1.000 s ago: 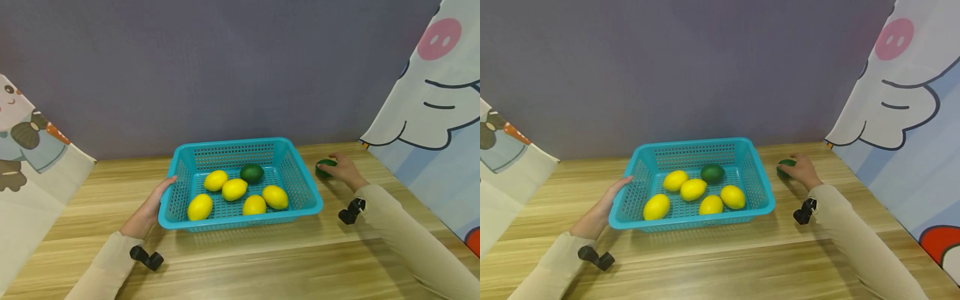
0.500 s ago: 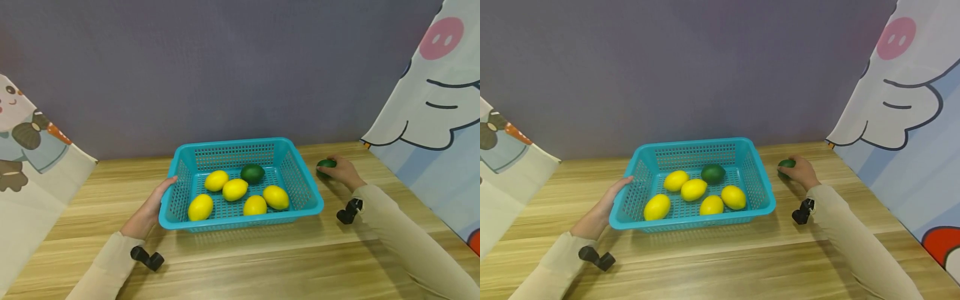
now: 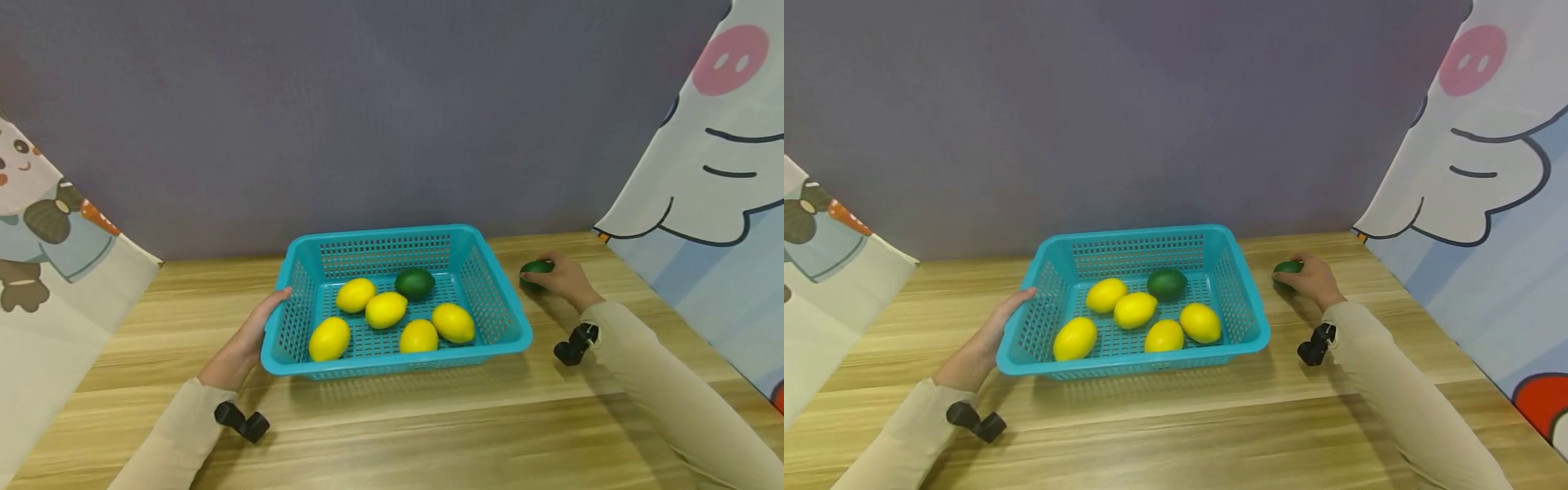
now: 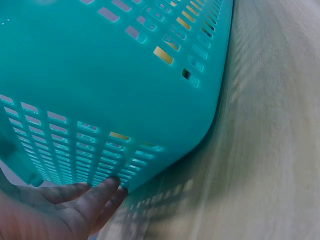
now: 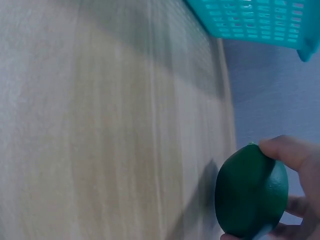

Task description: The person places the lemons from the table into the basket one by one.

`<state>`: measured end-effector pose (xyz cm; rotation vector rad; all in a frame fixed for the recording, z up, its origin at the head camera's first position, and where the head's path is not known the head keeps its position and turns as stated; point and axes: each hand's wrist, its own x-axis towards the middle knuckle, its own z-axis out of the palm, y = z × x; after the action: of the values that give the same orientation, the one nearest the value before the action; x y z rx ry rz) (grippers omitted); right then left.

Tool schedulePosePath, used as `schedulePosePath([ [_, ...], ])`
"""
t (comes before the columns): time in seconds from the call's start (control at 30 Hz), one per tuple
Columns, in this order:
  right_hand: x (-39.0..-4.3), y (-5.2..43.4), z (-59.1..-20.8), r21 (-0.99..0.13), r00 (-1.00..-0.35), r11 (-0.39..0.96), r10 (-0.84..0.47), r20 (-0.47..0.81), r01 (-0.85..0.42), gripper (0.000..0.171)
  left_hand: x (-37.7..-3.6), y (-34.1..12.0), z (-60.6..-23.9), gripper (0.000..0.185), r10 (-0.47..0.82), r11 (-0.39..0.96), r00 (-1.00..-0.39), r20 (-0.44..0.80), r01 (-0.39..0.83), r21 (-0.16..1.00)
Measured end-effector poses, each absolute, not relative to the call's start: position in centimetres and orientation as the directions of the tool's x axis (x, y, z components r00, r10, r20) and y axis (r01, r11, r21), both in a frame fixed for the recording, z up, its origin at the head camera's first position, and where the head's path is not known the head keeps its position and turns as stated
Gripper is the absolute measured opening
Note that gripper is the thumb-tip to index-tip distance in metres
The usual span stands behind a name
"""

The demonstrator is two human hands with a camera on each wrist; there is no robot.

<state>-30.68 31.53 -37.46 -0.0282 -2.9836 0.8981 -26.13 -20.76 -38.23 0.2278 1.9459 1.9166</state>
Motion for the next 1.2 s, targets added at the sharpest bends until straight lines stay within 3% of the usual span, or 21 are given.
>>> schedulePosePath([
  [0.97, -29.3, 29.4, -31.8, -0.584, -0.994, 0.806, -0.104, 0.016, -0.093, 0.073, -26.2, -20.7, -38.3, 0.071, 0.380, 0.067, -0.906, -0.187, -0.174, 0.982],
  [1.2, -28.9, 28.3, -29.7, -0.536, -0.993, 0.836, -0.116, 0.037, -0.118, 0.072, -26.2, -20.8, -38.3, 0.071, 0.384, 0.067, -0.906, -0.176, -0.163, 0.984],
])
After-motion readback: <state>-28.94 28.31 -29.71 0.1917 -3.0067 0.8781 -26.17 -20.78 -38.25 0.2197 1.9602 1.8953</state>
